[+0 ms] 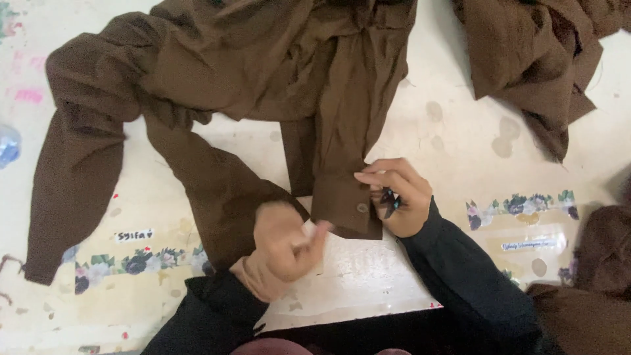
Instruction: Trimming loose threads from brown garments using small snips
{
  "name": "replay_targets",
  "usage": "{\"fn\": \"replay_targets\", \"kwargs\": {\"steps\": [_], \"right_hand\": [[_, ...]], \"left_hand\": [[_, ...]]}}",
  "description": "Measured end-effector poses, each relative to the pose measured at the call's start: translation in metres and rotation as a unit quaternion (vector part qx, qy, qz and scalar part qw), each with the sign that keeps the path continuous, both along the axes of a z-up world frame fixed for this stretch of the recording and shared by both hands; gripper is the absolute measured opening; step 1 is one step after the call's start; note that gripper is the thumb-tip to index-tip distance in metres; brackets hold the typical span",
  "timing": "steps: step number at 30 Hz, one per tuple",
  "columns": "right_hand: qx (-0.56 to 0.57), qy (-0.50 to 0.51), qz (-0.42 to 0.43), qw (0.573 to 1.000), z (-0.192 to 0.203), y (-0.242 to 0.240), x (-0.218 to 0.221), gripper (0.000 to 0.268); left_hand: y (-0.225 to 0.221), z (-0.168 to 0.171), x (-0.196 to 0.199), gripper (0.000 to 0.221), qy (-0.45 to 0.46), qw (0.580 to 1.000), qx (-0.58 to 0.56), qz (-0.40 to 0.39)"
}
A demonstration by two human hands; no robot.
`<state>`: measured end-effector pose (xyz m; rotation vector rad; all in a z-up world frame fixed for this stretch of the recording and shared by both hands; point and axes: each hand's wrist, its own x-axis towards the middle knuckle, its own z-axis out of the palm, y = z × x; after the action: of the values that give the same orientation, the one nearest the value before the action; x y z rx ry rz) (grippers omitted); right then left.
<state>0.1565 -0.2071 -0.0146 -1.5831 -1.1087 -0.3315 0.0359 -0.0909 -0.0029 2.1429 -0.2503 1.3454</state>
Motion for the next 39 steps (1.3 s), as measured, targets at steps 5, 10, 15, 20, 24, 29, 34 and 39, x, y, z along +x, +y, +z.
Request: {"fn": "replay_targets", "kwargs": {"steps": [5, 10, 15, 20, 24, 29, 34, 39], "right_hand": [[0.004, 0.005, 0.036, 0.999, 0.01, -0.006, -0.008, 0.015], [0.023, 0.048, 0.093, 0.994, 0.009, -0.008, -0.01, 0.01], [0.007, 0.133, 0.051, 0.99, 0.025, 0.003, -0.016, 0.008], [-0.062, 0.271, 0.113, 0.954, 0.022, -0.007, -0.017, 0.015], [-0.104, 0.241, 0.19, 0.946, 0.019, -0.005, -0.03, 0.007], [-0.007, 0.225, 0.17, 0.959, 0.008, -0.022, -0.018, 0.021], [-0.055, 0.134, 0.105, 0.984, 0.028, -0.007, -0.024, 0.017], [-0.086, -0.152, 0.066, 0.982, 0.02, -0.015, -0.019, 0.016]], "left_hand": [[-0.033, -0.005, -0.022, 0.032, 0.206, 0.955, 0.016, -0.214], [-0.033, -0.082, -0.022, 0.01, 0.422, 0.55, -0.617, -0.372], [0.002, -0.015, 0.001, 0.017, 0.147, 0.808, -0.53, -0.212], [-0.006, -0.004, -0.002, 0.009, 0.128, 0.823, -0.532, -0.153], [-0.004, 0.005, 0.001, 0.009, 0.131, 0.846, -0.502, -0.125], [-0.007, -0.018, -0.005, 0.015, 0.126, 0.832, -0.526, -0.124], [-0.008, -0.002, -0.002, 0.011, 0.133, 0.815, -0.535, -0.18], [-0.008, -0.004, -0.002, 0.012, 0.14, 0.782, -0.57, -0.211]]}}
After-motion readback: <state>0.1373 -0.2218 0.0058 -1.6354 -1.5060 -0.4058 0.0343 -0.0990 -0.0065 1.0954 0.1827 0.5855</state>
